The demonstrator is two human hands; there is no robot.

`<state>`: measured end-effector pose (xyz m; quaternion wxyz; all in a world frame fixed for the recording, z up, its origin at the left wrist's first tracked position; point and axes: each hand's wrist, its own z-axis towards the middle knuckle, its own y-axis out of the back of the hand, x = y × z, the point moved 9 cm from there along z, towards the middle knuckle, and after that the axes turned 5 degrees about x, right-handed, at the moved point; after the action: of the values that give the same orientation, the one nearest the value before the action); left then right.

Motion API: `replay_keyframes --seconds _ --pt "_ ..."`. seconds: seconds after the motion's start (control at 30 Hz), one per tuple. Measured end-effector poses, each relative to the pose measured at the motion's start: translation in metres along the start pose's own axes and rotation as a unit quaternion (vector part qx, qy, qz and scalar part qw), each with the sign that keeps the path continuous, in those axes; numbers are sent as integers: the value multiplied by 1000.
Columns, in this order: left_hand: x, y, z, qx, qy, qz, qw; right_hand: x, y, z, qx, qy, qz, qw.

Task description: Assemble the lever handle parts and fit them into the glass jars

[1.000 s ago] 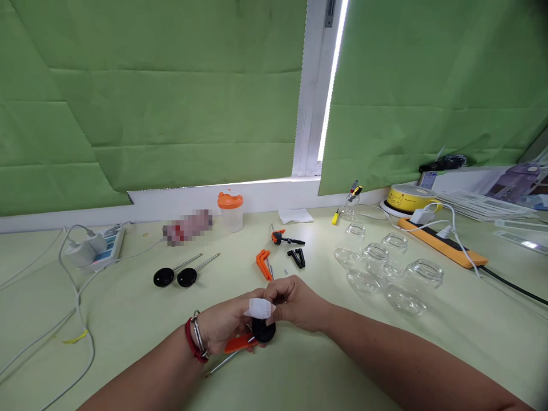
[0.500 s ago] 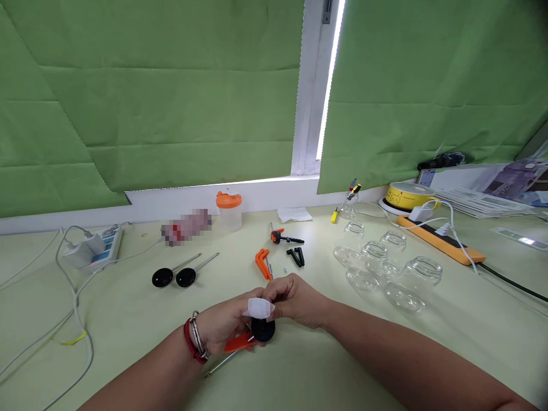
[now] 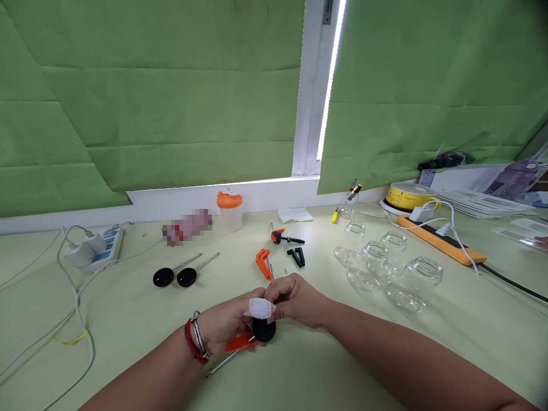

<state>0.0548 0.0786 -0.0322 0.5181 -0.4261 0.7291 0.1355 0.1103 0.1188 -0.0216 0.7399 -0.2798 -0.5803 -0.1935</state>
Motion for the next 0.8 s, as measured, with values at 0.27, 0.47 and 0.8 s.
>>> replay_keyframes --seconds 0.27,0.47,0.8 --pt "0 1 1 1 -6 2 1000 -2 2 -2 -12 6 3 1000" --pt "2 3 1 0 -4 4 1000 0 1 -1 -5 17 6 1000" --pt "0 1 1 5 -15 3 1000 -3 2 -1 -5 4 -16 1000"
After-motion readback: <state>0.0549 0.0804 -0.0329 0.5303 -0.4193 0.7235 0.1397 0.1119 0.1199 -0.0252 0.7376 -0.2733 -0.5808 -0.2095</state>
